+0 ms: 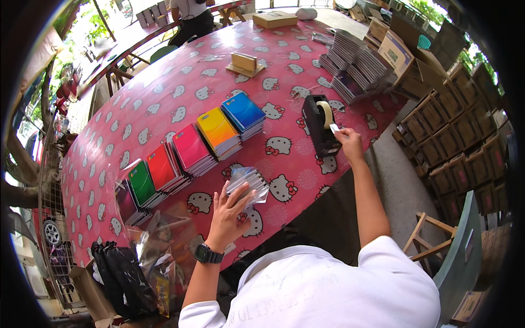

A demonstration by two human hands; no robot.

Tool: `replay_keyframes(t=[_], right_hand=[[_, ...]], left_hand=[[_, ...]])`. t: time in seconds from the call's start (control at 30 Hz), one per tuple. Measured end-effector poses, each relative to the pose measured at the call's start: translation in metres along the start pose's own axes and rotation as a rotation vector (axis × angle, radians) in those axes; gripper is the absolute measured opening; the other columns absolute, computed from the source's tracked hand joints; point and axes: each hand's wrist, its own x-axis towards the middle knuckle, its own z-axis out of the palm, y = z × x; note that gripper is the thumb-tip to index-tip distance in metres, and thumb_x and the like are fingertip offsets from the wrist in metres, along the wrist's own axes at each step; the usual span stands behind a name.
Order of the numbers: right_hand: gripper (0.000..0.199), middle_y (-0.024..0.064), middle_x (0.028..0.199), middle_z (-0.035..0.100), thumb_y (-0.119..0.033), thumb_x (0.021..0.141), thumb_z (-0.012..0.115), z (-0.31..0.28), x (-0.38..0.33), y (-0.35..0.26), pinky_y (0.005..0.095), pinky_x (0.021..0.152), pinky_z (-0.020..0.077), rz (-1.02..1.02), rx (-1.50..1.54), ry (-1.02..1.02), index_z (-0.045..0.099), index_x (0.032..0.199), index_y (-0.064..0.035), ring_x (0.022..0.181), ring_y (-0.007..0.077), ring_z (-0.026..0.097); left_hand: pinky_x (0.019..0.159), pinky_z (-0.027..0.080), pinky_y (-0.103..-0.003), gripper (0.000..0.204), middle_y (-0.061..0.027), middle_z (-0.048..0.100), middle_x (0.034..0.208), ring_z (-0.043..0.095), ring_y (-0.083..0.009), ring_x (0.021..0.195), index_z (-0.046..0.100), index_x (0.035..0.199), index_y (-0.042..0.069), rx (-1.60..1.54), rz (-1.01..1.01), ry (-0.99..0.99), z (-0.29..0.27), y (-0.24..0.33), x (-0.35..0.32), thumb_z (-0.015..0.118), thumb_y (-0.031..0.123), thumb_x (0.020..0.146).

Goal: The person picks up notebooks of various colors from stacks on a table, aligns them into a single stack, slides the stack into a plastic bag, and secures the opening with tape from a dispenser.

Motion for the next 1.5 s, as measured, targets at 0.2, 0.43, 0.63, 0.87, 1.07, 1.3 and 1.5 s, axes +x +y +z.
replay_keyframes(t=[0.2,0.43,0.63,0.87,1.07,1.3,1.5], right_hand=[[0.015,-0.0007,0.071,0.059,-0.019,0.086,0.066,-0.009,-0.052,0.029,0.0211,0.052,0.0367,0.801,0.817,-0.253,0.063,0.084,-0.0040,0.056,0.0065,0.050],[0.020,-0.0028,0.066,0.056,-0.024,0.088,0.063,0.053,-0.036,-0.129,0.0213,0.050,0.0372,0.228,0.641,-1.204,0.063,0.086,-0.0048,0.057,0.0059,0.050],[0.035,0.0033,0.062,0.060,-0.035,0.081,0.067,0.099,-0.040,-0.228,0.0275,0.054,0.0455,-0.254,0.094,-1.534,0.067,0.078,-0.0004,0.057,0.0143,0.059],[0.044,0.0108,0.070,0.064,-0.049,0.061,0.077,0.073,-0.035,-0.207,0.0374,0.068,0.0507,-0.631,-0.733,-1.004,0.070,0.076,-0.0084,0.074,0.0281,0.065],[0.025,0.0061,0.075,0.054,-0.012,0.064,0.081,0.067,-0.090,-0.170,0.0342,0.065,0.0465,-0.819,0.235,-0.832,0.068,0.085,-0.0081,0.073,0.0241,0.056],[0.033,0.0069,0.099,0.060,-0.013,0.076,0.074,0.076,-0.059,-0.173,0.0262,0.068,0.0458,-0.565,0.386,-0.647,0.064,0.107,-0.0050,0.088,0.0139,0.057],[0.025,0.0023,0.083,0.067,-0.016,0.080,0.072,0.125,-0.066,-0.160,0.0220,0.069,0.0474,0.077,0.544,-1.262,0.067,0.100,-0.0013,0.073,0.0088,0.059]], left_hand=[[0.104,0.019,-0.066,0.072,0.0030,0.037,0.143,0.021,-0.0390,0.136,0.051,0.128,0.027,-0.020,-0.024,0.072,0.011,0.001,0.000,0.065,0.011,0.059],[0.105,0.018,-0.065,0.078,0.0017,0.030,0.147,0.016,-0.0400,0.138,0.049,0.131,0.036,-0.005,-0.002,0.006,0.005,0.001,-0.002,0.068,0.014,0.059],[0.107,0.015,-0.064,0.084,-0.0027,0.022,0.152,0.011,-0.0403,0.139,0.045,0.133,0.040,-0.012,0.000,-0.117,-0.005,-0.002,0.001,0.073,0.019,0.057],[0.110,0.012,-0.057,0.086,-0.0065,0.027,0.149,0.013,-0.0368,0.140,0.049,0.133,0.031,0.074,0.000,-0.028,-0.007,0.007,0.003,0.080,0.022,0.054],[0.110,0.019,-0.050,0.045,-0.0037,0.046,0.138,0.032,-0.0311,0.132,0.068,0.107,0.024,0.001,0.025,0.545,0.034,-0.001,-0.001,0.079,0.021,0.063],[0.109,0.022,-0.044,0.086,-0.0152,0.036,0.140,0.030,-0.0288,0.132,0.045,0.131,0.008,-0.250,-0.054,0.685,-0.001,0.015,-0.001,0.085,0.033,0.058],[0.111,0.019,-0.043,0.126,-0.0179,0.027,0.142,0.024,-0.0325,0.133,0.010,0.145,0.004,-0.404,-0.248,0.329,0.017,-0.005,-0.001,0.087,0.036,0.051]])
